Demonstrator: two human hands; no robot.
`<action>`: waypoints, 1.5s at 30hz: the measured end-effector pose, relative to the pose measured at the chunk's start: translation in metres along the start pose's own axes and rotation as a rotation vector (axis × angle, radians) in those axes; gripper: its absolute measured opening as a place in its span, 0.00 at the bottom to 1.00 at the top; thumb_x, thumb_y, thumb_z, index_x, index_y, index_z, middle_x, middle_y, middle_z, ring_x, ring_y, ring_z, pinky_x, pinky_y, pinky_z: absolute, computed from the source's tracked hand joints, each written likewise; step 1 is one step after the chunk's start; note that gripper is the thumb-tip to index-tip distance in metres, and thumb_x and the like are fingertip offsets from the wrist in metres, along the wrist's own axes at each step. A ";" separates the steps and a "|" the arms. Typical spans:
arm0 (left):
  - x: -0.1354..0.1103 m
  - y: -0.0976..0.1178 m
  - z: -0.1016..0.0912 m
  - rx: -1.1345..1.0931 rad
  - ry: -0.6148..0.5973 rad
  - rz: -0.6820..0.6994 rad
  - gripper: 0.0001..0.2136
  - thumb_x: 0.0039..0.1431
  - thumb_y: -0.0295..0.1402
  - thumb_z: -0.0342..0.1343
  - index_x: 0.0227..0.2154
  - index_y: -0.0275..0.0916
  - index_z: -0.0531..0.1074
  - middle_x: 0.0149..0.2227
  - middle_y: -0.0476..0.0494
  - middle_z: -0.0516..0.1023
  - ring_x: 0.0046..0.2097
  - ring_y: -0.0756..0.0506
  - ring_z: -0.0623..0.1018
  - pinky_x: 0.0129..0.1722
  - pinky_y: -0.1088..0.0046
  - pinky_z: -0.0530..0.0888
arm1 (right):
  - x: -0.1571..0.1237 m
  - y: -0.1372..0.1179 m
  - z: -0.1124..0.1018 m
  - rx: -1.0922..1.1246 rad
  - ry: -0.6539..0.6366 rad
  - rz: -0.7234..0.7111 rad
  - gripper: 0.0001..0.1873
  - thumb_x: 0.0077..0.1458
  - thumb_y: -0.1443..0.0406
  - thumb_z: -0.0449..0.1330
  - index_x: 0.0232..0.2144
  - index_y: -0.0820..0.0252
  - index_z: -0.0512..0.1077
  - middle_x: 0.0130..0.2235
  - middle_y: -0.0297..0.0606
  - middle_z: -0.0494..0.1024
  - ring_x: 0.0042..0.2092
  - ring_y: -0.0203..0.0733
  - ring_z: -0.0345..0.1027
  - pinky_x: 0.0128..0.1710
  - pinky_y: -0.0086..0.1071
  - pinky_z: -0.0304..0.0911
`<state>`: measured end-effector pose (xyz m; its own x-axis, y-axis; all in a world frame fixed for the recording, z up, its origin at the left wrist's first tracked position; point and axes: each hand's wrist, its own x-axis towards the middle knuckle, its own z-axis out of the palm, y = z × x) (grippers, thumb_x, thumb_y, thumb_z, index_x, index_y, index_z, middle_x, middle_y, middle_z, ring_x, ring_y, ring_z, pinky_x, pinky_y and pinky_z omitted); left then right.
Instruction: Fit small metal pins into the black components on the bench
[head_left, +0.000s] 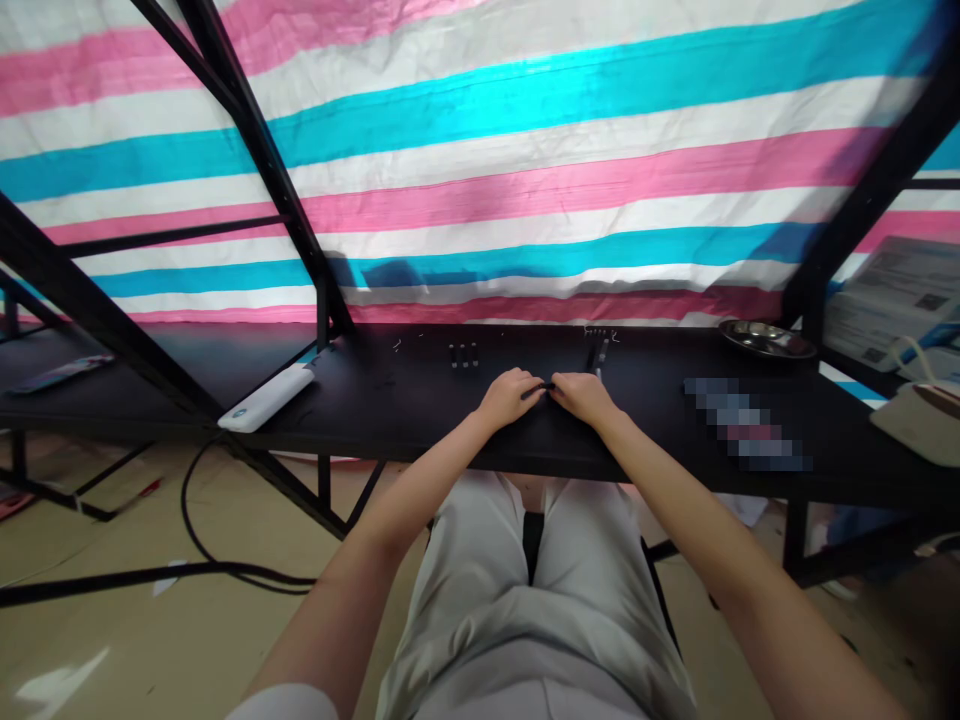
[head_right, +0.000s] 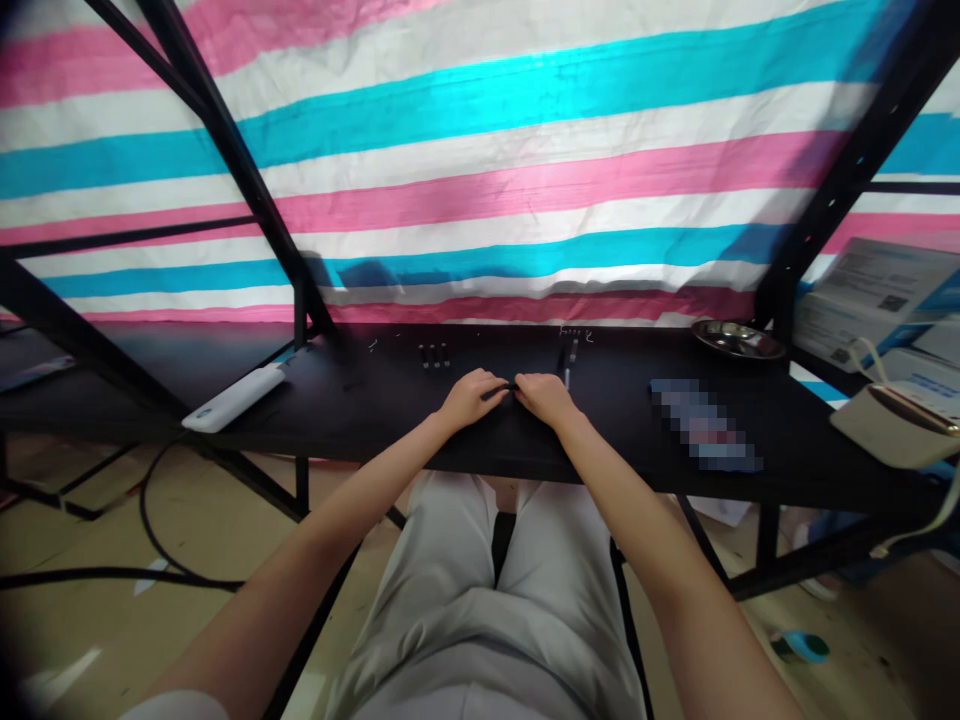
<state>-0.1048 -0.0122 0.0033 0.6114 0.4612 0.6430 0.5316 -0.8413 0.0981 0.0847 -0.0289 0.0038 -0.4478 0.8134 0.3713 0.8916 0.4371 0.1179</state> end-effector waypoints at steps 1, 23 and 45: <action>0.001 -0.001 0.001 0.009 -0.011 0.013 0.09 0.60 0.34 0.51 0.38 0.37 0.73 0.33 0.44 0.76 0.35 0.47 0.72 0.38 0.69 0.70 | 0.000 0.001 0.000 -0.001 -0.003 0.001 0.10 0.58 0.65 0.48 0.34 0.62 0.69 0.34 0.42 0.76 0.36 0.40 0.68 0.30 0.29 0.49; 0.085 -0.050 -0.082 0.506 -0.538 0.103 0.08 0.54 0.27 0.53 0.34 0.39 0.77 0.41 0.41 0.73 0.45 0.43 0.69 0.40 0.67 0.58 | 0.003 -0.003 0.005 0.126 0.053 0.148 0.14 0.59 0.59 0.49 0.40 0.58 0.70 0.34 0.38 0.77 0.32 0.37 0.69 0.28 0.28 0.52; 0.072 -0.088 -0.076 0.658 -0.678 -0.134 0.10 0.52 0.24 0.52 0.34 0.40 0.77 0.46 0.40 0.72 0.49 0.41 0.67 0.46 0.65 0.59 | 0.004 -0.005 -0.001 0.130 -0.023 0.129 0.13 0.59 0.61 0.48 0.39 0.57 0.70 0.36 0.37 0.78 0.34 0.38 0.70 0.29 0.28 0.52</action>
<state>-0.1522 0.0734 0.0986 0.6213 0.7812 0.0604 0.7188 -0.5375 -0.4410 0.0785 -0.0284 0.0053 -0.3328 0.8741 0.3539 0.9265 0.3729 -0.0498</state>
